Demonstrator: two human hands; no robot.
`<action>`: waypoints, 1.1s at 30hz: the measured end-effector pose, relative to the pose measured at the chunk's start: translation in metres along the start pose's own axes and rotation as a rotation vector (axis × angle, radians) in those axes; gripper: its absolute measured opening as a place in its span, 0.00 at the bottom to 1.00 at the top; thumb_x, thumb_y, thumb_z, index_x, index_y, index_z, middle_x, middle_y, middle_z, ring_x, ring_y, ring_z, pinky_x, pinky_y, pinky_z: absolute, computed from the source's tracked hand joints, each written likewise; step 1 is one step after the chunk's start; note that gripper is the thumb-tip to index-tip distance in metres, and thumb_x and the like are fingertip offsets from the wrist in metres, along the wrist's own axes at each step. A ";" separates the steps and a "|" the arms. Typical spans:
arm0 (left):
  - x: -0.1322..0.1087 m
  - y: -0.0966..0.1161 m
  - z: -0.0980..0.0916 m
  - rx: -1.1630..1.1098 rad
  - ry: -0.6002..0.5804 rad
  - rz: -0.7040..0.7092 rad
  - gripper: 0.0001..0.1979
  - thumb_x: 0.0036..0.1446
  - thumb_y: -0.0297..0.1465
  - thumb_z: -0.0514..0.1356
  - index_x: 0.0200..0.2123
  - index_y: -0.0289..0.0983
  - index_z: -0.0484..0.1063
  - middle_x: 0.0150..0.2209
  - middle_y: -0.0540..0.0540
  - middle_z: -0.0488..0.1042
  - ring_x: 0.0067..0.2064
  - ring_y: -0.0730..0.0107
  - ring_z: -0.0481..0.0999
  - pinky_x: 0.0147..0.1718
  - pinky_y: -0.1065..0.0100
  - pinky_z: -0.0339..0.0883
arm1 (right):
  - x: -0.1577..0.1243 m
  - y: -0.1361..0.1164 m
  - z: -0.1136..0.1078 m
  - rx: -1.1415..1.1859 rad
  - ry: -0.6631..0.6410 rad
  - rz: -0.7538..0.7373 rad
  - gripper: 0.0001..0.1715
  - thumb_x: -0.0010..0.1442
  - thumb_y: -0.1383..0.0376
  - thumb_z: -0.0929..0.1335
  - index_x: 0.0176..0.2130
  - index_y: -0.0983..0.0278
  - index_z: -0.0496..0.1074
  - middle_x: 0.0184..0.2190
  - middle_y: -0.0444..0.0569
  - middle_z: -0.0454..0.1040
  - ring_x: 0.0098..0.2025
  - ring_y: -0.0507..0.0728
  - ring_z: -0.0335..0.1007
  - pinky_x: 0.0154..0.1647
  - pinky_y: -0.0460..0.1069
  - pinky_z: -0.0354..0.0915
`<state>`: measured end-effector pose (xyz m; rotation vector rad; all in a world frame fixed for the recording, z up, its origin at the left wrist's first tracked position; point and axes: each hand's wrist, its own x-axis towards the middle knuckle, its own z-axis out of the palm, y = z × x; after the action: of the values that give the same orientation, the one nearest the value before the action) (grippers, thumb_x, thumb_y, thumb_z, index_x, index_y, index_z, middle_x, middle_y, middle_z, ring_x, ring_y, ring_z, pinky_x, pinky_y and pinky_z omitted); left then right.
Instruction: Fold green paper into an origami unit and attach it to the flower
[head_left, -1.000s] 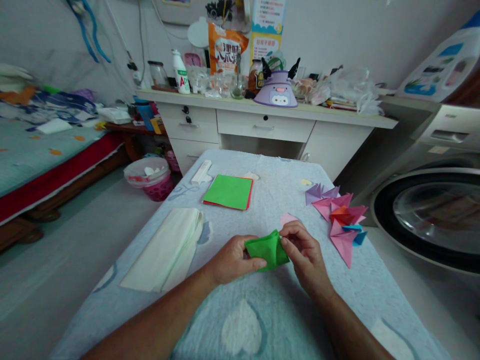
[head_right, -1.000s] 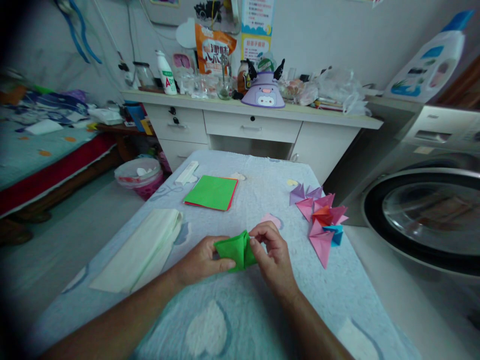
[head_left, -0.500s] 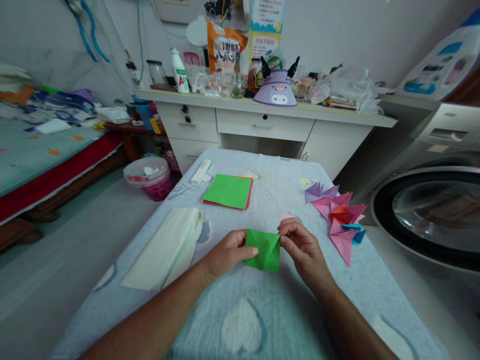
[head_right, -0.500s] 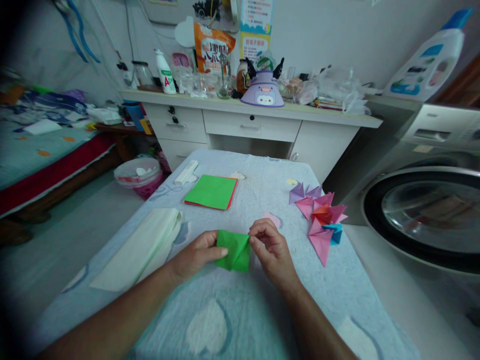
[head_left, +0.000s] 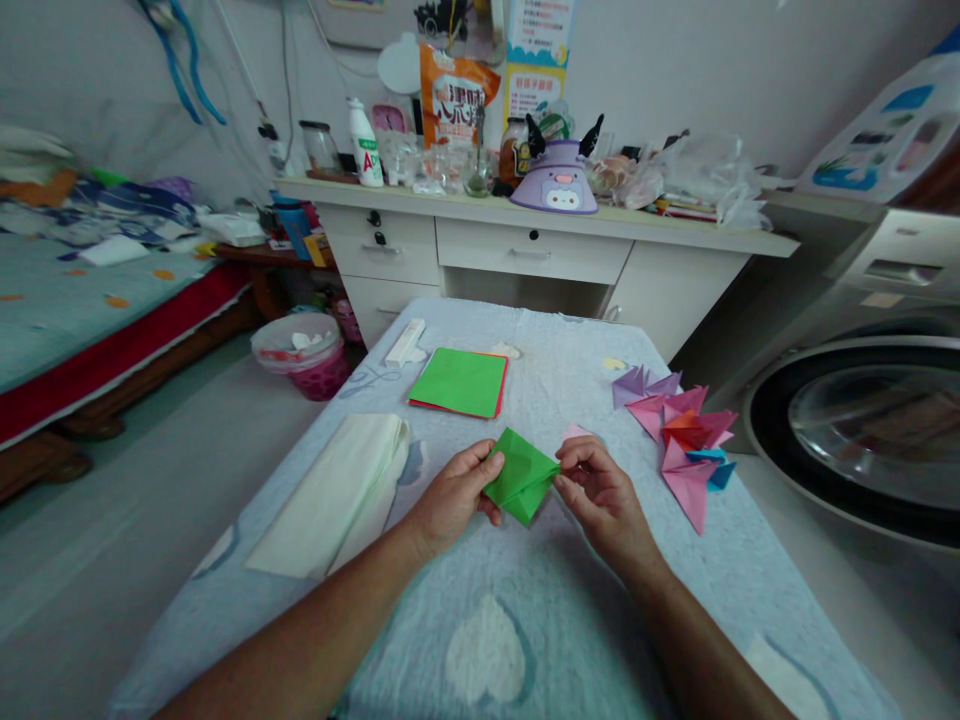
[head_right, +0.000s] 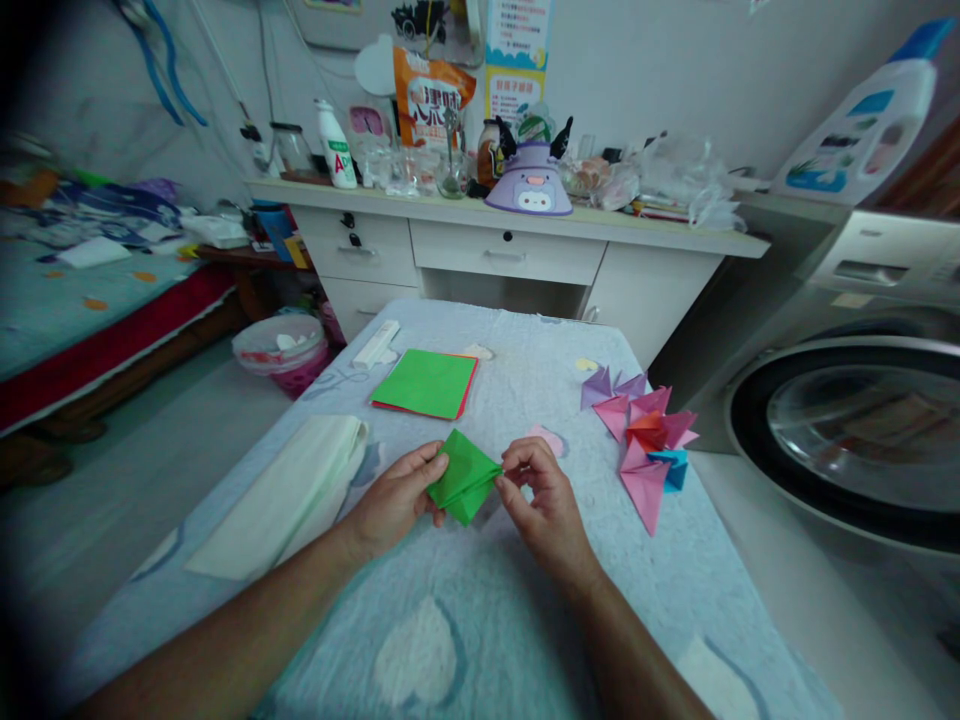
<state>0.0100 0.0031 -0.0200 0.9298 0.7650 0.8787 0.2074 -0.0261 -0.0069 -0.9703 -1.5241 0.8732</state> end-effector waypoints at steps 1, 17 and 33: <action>0.000 -0.001 0.000 -0.015 0.018 0.000 0.21 0.54 0.44 0.64 0.45 0.35 0.71 0.32 0.48 0.73 0.28 0.73 0.72 0.18 0.75 0.67 | 0.000 0.001 0.000 -0.013 0.001 -0.002 0.05 0.60 0.69 0.68 0.37 0.59 0.67 0.38 0.45 0.63 0.40 0.54 0.62 0.39 0.48 0.61; 0.002 0.000 0.000 -0.067 0.033 0.057 0.19 0.56 0.44 0.62 0.42 0.34 0.73 0.35 0.43 0.77 0.31 0.67 0.75 0.27 0.69 0.71 | 0.002 0.001 -0.002 -0.204 -0.039 -0.020 0.05 0.60 0.70 0.66 0.34 0.60 0.69 0.36 0.45 0.65 0.36 0.53 0.63 0.35 0.47 0.61; -0.004 0.014 -0.008 0.413 0.053 0.305 0.19 0.61 0.44 0.57 0.43 0.35 0.78 0.32 0.48 0.76 0.35 0.67 0.70 0.39 0.70 0.62 | 0.001 0.003 0.000 -0.331 0.021 -0.074 0.05 0.60 0.69 0.66 0.34 0.59 0.71 0.32 0.46 0.67 0.33 0.54 0.65 0.32 0.48 0.63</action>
<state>-0.0024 0.0068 -0.0103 1.4201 0.8826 1.0332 0.2073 -0.0244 -0.0093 -1.1473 -1.7083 0.5650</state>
